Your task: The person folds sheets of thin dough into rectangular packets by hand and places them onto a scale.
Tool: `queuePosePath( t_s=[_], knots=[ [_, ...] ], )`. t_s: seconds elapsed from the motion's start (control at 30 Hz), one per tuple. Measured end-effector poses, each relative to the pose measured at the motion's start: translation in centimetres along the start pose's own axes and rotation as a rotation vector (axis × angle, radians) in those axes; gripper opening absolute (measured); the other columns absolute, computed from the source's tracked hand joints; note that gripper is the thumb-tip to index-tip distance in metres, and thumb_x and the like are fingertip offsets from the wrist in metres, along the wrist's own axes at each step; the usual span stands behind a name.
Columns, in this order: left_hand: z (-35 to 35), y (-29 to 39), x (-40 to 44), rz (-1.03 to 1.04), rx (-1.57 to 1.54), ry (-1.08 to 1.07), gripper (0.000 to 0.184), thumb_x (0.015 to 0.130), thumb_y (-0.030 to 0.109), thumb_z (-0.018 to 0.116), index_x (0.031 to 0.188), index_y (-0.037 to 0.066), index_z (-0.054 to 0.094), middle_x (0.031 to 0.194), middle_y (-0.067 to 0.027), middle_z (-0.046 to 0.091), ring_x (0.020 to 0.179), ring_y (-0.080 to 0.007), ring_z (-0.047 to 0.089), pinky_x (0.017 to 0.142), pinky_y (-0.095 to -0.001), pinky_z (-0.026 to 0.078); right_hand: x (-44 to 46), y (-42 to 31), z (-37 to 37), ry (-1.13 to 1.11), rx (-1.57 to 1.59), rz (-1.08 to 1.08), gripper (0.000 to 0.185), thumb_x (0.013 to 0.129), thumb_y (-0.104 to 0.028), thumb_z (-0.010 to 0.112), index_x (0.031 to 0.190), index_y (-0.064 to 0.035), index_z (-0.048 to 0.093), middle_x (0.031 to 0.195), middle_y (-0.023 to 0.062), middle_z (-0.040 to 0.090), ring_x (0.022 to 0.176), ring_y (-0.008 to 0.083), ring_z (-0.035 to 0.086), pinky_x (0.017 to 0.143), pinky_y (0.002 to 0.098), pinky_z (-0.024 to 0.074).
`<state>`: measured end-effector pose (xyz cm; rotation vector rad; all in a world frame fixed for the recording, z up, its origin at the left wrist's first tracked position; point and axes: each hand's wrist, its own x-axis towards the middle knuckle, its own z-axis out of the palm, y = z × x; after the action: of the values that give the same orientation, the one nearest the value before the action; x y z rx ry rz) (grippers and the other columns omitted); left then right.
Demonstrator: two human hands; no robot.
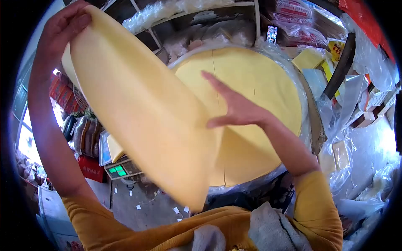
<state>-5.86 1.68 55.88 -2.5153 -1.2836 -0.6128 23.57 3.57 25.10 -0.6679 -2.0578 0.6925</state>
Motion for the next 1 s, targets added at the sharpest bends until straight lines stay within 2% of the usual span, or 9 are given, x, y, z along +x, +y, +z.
queuePosePath(
  t_s=[0.17,0.3,0.47,0.5,0.57,0.63,0.7,0.83,1.0],
  knots=[
    [-0.3,-0.1,-0.9,0.158,-0.347,-0.131,0.020,0.093,0.017,0.054,0.108,0.004,0.057,0.094,-0.0001,0.059,0.088,-0.0072,0.056,0.080,-0.0218,0.044,1.4,2.1,4.5,-0.455,0.891,0.076,0.085,0.084,-0.066,0.045,0.142,-0.0058,0.031,0.138,0.0109,0.042,0.128,0.0215,0.037,0.106,0.0360,0.0278],
    [2.0,-2.9,-1.1,0.135,-0.512,0.016,0.020,0.092,0.015,0.055,0.109,0.004,0.058,0.093,0.0012,0.060,0.086,-0.0062,0.057,0.079,-0.0209,0.046,-1.2,0.7,7.0,-0.606,1.076,0.037,0.061,0.082,-0.042,0.068,0.124,0.0000,0.052,0.115,0.0063,0.061,0.099,0.0137,0.056,0.089,0.0307,0.0442],
    [5.5,-10.1,1.4,0.033,-0.416,-0.299,0.019,0.085,0.002,0.057,0.104,0.002,0.059,0.090,0.0031,0.058,0.084,-0.0045,0.053,0.078,-0.0214,0.045,-0.6,-0.6,-0.4,-0.271,0.261,0.508,0.032,0.075,-0.028,0.076,0.093,-0.0025,0.068,0.080,-0.0010,0.066,0.073,0.0085,0.058,0.069,0.0283,0.0477],
    [6.7,-12.2,1.6,0.063,-0.402,-0.183,0.019,0.085,0.003,0.057,0.104,0.002,0.059,0.089,0.0035,0.057,0.084,-0.0047,0.053,0.077,-0.0211,0.045,0.2,0.8,-1.8,-0.135,0.370,0.479,0.029,0.074,-0.027,0.075,0.092,-0.0054,0.069,0.076,-0.0018,0.065,0.068,0.0078,0.058,0.064,0.0282,0.0475],
    [8.7,-16.0,1.7,0.115,-0.372,0.053,0.019,0.085,0.003,0.056,0.104,0.002,0.059,0.087,0.0044,0.056,0.082,-0.0051,0.053,0.076,-0.0206,0.045,2.2,-0.8,-5.6,0.219,-0.194,0.287,0.023,0.074,-0.019,0.073,0.091,-0.0049,0.067,0.075,0.0016,0.067,0.069,0.0065,0.056,0.061,0.0274,0.0465],
    [8.8,-17.9,1.5,0.122,-0.298,0.324,0.022,0.087,0.001,0.052,0.108,0.002,0.059,0.088,-0.0004,0.062,0.082,-0.0101,0.059,0.076,-0.0233,0.047,3.3,-2.4,-8.5,0.390,-0.632,-0.036,0.017,0.077,-0.015,0.065,0.092,-0.0089,0.067,0.086,0.0051,0.068,0.078,0.0257,0.064,0.067,0.0354,0.0498],
    [9.1,-13.9,-1.6,0.019,-0.117,0.669,0.024,0.089,0.001,0.050,0.110,0.002,0.060,0.092,-0.0041,0.065,0.083,-0.0130,0.062,0.076,-0.0254,0.049,2.9,-4.7,-9.1,0.465,-0.854,-0.230,0.017,0.078,-0.007,0.060,0.094,-0.0101,0.066,0.091,0.0060,0.066,0.082,0.0277,0.062,0.071,0.0371,0.0501],
    [16.5,-7.7,-13.5,0.210,0.369,0.917,0.016,0.089,0.002,0.054,0.101,0.002,0.065,0.097,-0.0122,0.067,0.089,-0.0268,0.066,0.081,-0.0360,0.051,-3.4,-1.5,-7.1,0.366,-1.076,-0.246,0.034,0.075,0.001,0.055,0.106,-0.0122,0.063,0.103,0.0102,0.063,0.097,0.0295,0.059,0.087,0.0423,0.0460],
    [34.7,-1.3,-23.6,0.142,-0.289,0.247,0.027,0.073,-0.005,0.058,0.098,0.004,0.065,0.105,-0.0105,0.065,0.102,-0.0288,0.060,0.091,-0.0441,0.046,-15.1,7.8,-2.6,-0.097,-1.019,0.273,0.052,0.071,-0.006,0.053,0.123,-0.0112,0.053,0.131,0.0107,0.047,0.125,0.0275,0.041,0.107,0.0525,0.0251]
  ],
)
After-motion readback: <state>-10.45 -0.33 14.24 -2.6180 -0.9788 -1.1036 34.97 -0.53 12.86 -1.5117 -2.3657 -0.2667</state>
